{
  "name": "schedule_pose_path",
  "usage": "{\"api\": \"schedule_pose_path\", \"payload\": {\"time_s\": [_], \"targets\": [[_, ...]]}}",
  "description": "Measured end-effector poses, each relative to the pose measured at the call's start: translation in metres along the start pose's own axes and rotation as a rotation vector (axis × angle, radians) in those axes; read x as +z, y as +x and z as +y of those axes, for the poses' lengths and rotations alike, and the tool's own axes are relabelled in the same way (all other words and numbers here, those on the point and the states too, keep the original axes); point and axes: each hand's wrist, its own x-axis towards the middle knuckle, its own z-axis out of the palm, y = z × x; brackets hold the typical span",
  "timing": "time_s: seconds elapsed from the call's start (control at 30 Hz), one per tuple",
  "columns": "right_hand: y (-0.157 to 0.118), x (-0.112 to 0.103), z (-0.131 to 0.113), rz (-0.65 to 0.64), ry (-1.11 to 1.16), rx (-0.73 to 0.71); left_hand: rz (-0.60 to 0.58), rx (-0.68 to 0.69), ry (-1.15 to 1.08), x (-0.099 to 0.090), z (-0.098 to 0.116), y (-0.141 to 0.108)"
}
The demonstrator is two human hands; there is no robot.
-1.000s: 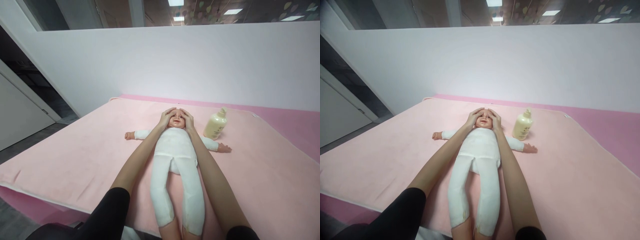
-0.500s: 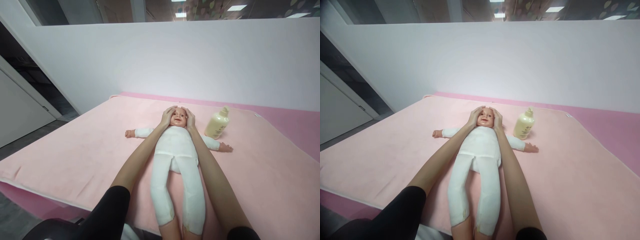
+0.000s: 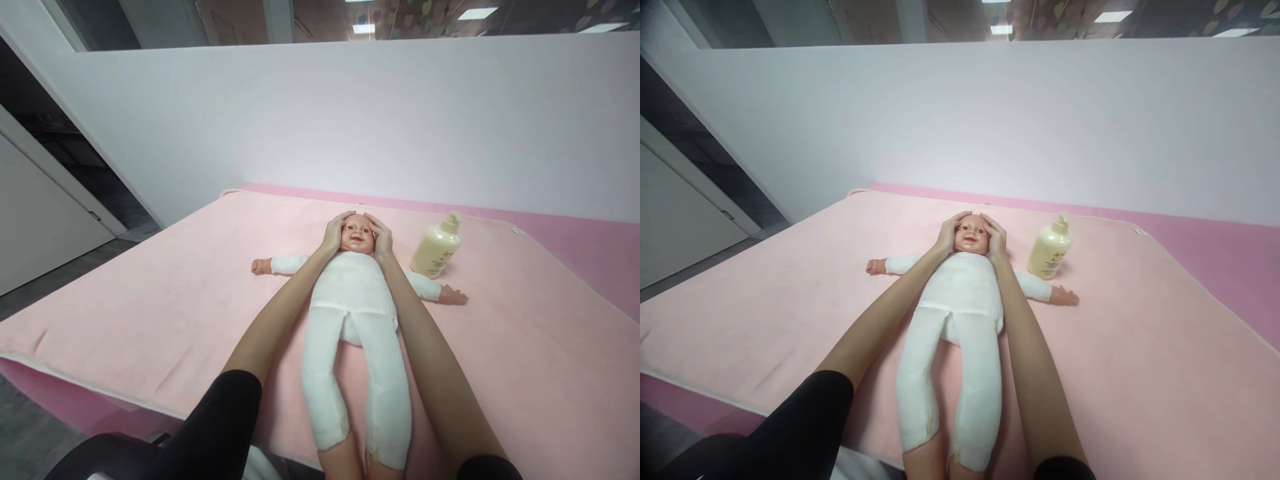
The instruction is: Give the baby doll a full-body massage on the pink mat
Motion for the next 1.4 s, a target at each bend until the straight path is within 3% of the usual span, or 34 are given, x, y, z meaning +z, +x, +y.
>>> {"api": "schedule_pose_path", "payload": {"time_s": [0.13, 0.37, 0.57, 0.97, 1.17, 1.4], "targets": [[-0.001, 0.000, 0.000, -0.010, 0.050, 0.053, 0.011, -0.008, -0.011, 0.000, -0.002, 0.001], [-0.002, 0.002, 0.003, 0.012, -0.057, -0.096, -0.028, -0.048, -0.075, 0.001, 0.004, -0.003], [-0.001, -0.001, 0.003, -0.005, -0.095, -0.085, -0.034, -0.122, -0.112, 0.001, 0.008, -0.004], [-0.001, 0.002, 0.001, 0.008, 0.031, 0.027, 0.006, 0.010, -0.032, 0.001, -0.004, 0.001], [-0.004, 0.002, 0.002, 0.008, -0.073, -0.102, -0.018, -0.014, -0.058, 0.001, -0.001, -0.003], [0.001, -0.004, 0.005, -0.034, -0.124, -0.133, -0.040, -0.061, -0.056, 0.000, 0.003, -0.003]]}}
